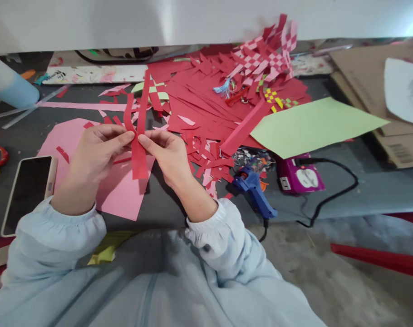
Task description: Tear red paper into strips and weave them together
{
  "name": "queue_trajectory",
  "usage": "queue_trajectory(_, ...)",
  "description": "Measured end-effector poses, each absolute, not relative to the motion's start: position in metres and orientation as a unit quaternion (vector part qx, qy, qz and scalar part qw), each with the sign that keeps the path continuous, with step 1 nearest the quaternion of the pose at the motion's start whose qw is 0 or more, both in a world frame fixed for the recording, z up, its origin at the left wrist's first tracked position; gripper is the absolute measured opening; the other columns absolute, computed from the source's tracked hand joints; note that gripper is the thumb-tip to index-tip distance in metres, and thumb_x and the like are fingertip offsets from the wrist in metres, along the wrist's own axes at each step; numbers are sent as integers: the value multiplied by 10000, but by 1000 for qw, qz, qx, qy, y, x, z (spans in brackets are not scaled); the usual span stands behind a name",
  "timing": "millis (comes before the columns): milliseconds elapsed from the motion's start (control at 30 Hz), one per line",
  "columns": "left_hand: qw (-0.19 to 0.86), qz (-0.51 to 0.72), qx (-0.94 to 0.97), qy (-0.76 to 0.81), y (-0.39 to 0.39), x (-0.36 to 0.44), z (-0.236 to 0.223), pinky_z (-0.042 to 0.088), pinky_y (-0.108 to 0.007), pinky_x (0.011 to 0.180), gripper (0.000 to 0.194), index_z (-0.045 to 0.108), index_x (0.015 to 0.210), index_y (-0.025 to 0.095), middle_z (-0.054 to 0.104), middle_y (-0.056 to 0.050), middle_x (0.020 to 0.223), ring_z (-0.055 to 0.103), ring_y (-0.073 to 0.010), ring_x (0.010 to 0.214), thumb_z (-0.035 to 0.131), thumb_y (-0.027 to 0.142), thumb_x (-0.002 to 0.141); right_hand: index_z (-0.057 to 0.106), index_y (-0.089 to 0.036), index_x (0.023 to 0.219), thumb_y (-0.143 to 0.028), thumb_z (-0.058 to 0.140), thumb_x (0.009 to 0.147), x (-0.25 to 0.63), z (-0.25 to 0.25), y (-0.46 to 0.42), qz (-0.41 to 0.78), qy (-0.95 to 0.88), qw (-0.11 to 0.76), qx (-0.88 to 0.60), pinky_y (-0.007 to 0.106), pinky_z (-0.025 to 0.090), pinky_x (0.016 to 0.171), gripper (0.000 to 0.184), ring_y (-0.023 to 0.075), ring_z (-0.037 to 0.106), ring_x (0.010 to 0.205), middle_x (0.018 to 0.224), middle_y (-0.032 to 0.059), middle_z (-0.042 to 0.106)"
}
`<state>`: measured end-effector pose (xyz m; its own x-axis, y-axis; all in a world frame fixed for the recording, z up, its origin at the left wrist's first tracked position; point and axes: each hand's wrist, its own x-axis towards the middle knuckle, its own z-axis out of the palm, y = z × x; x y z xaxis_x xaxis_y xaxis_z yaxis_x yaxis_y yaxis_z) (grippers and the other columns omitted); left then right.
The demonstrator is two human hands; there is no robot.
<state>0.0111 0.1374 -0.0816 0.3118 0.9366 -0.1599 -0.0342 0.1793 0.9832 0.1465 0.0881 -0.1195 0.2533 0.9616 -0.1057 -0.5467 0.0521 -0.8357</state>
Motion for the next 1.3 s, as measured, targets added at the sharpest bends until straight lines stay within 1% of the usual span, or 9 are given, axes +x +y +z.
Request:
queue_trajectory(133,617,375,536,438,140,10,-82,562,-252,655,195,732,751,166,681,-5,712,654,-115,640,865,290,680,718,-215,726,-371,882,601,148,-120,88,564,-262,668,-409,240,550,730,258,85,640,699,739,-44,716)
queue_trajectory(267,606,353,556,445,139,10,-80,543,-235,660,189,726,693,169,674,-5,700,637,-105,632,875,278,655,707,-215,727,-376,877,607,148,-121,88,550,-268,672,-417,236,537,720,263,72,613,668,720,-55,692)
queue_trajectory(400,618,360,530,455,137,12,-79,569,-263,692,218,716,712,176,673,-1,711,666,-128,674,878,306,646,700,-215,728,-377,876,606,147,-122,89,537,-270,678,-423,237,535,728,268,73,613,678,728,-56,685)
queue_trajectory(567,647,374,497,441,135,13,-79,593,-279,707,246,692,698,170,657,15,698,669,-127,673,892,292,620,699,-222,729,-370,885,598,145,-121,89,531,-250,692,-420,233,540,745,271,74,626,696,745,-59,689)
queue_trajectory(700,632,380,502,451,135,14,-79,592,-287,696,240,694,722,171,676,7,714,677,-139,681,881,301,644,700,-222,742,-407,885,587,146,-119,88,545,-255,672,-431,261,551,783,304,87,633,709,765,-49,697)
queue_trajectory(800,622,391,510,447,137,13,-80,572,-259,665,171,718,744,177,687,7,709,659,-119,659,848,265,675,710,-216,740,-418,889,576,147,-119,87,567,-259,653,-430,264,550,754,315,93,635,700,748,-41,707)
queue_trajectory(1033,624,360,545,428,138,10,-77,527,-226,659,127,722,677,173,666,4,683,610,-88,622,838,222,688,718,-222,742,-365,855,660,148,-121,87,543,-275,667,-430,232,533,727,215,71,630,675,734,-56,709)
queue_trajectory(1133,620,372,539,432,138,11,-80,519,-222,645,140,725,710,173,661,10,688,611,-89,627,846,236,680,712,-227,731,-368,868,640,146,-121,87,542,-268,678,-417,234,540,748,229,70,633,689,745,-59,704)
queue_trajectory(1300,631,386,509,441,137,13,-83,556,-257,704,195,712,722,176,670,6,723,652,-120,697,860,285,657,704,-238,735,-408,882,597,144,-121,88,533,-249,685,-430,262,552,786,282,89,636,724,768,-53,699)
